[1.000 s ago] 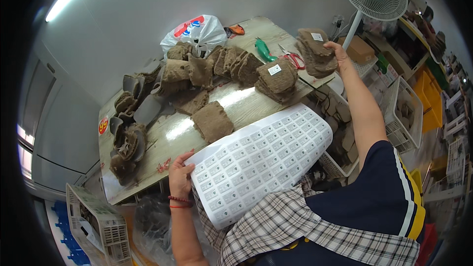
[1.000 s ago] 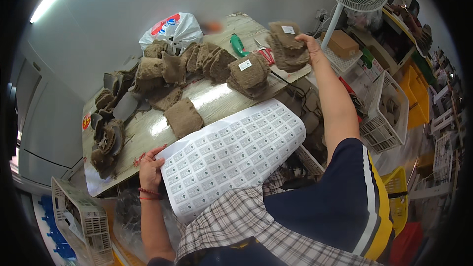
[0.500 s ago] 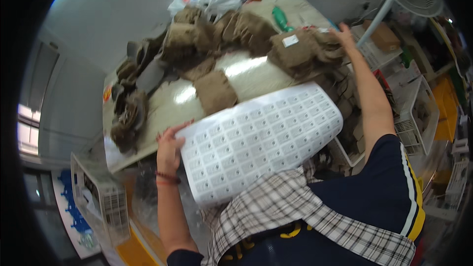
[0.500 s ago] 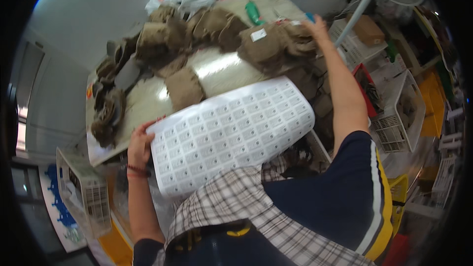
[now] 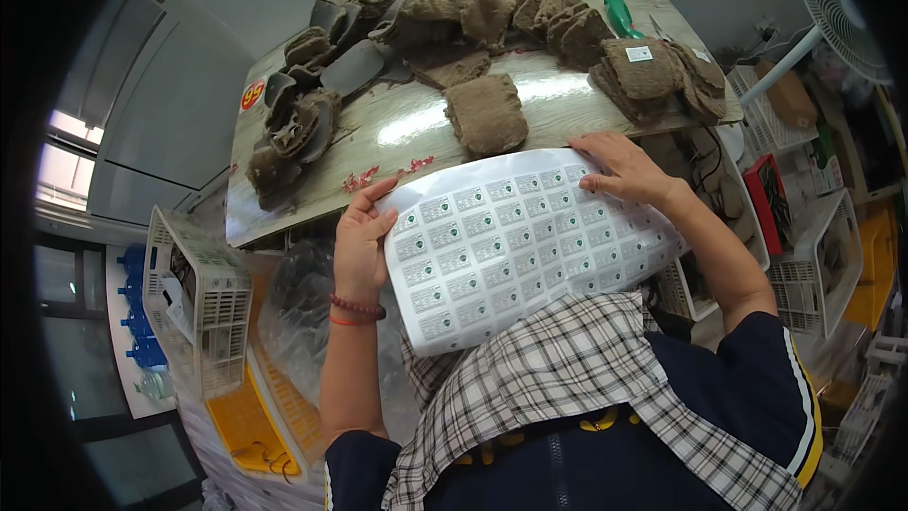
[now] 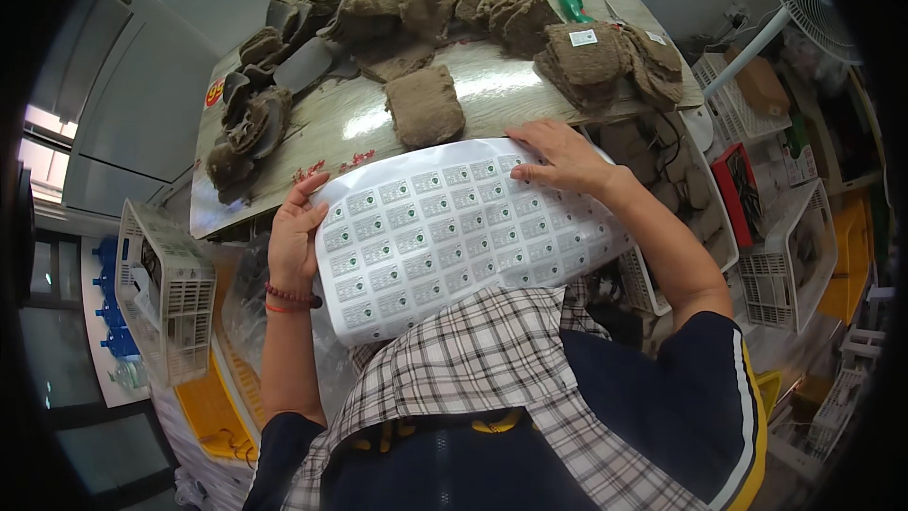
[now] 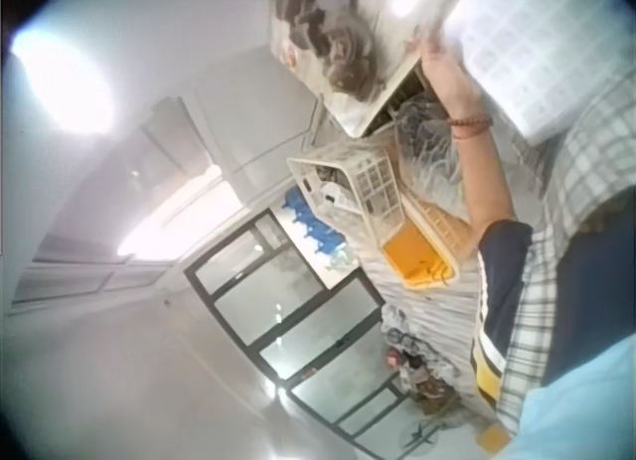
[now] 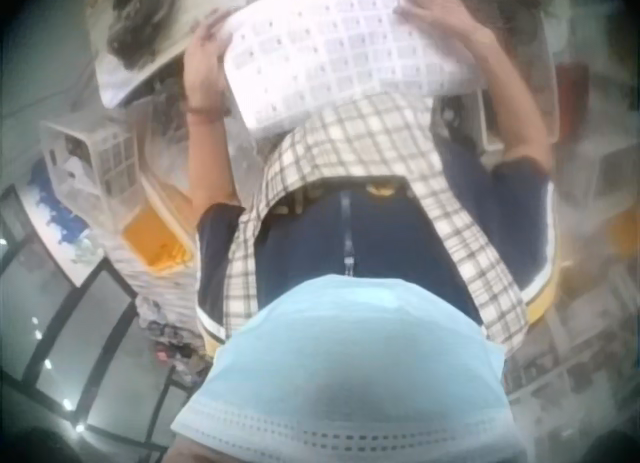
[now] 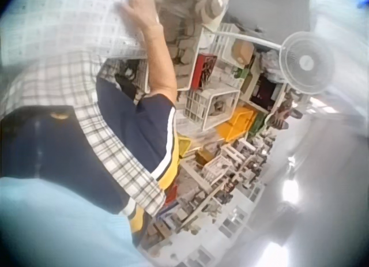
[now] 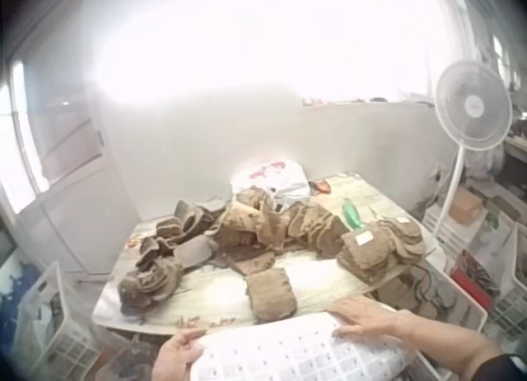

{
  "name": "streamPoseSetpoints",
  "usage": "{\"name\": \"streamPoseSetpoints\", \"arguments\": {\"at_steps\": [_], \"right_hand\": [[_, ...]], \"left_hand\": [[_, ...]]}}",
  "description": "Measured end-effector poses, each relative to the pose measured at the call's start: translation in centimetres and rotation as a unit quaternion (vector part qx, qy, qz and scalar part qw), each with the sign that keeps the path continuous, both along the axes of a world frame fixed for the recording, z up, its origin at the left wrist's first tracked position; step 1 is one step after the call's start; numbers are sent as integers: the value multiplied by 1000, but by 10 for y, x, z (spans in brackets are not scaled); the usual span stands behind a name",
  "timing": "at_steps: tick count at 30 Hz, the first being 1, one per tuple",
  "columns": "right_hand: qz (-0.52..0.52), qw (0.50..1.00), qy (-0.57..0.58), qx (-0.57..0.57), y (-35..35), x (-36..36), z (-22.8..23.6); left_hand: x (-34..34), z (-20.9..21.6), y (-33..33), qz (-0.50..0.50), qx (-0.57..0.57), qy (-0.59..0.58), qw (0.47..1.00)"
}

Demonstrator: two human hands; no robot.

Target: The person repeatedly picks up brown fuzzy slippers from a table, peels individual labels from a sheet, and sticks them onto the slippers. The person handles the slippers one at a time and places each labeled slipper back on the table.

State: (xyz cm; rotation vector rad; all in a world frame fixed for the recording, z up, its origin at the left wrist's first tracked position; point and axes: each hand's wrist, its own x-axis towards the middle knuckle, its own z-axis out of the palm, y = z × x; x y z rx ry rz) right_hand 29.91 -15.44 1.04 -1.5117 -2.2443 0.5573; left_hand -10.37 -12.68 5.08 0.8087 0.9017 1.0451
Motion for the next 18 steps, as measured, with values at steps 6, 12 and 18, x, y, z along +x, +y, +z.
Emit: {"name": "streamPoseSetpoints", "arguments": {"at_steps": [6, 12, 18], "right_hand": [[46, 995, -69, -62, -9, -12, 52], [-108, 988, 71, -79, -39, -28, 43], [-227, 891, 387, -71, -42, -33, 36]], "left_hand": [[-56, 20, -25, 45, -11, 85, 995], [-129, 3, -33, 49, 17, 103, 993], [-103, 19, -58, 177, 41, 102, 978]]}}
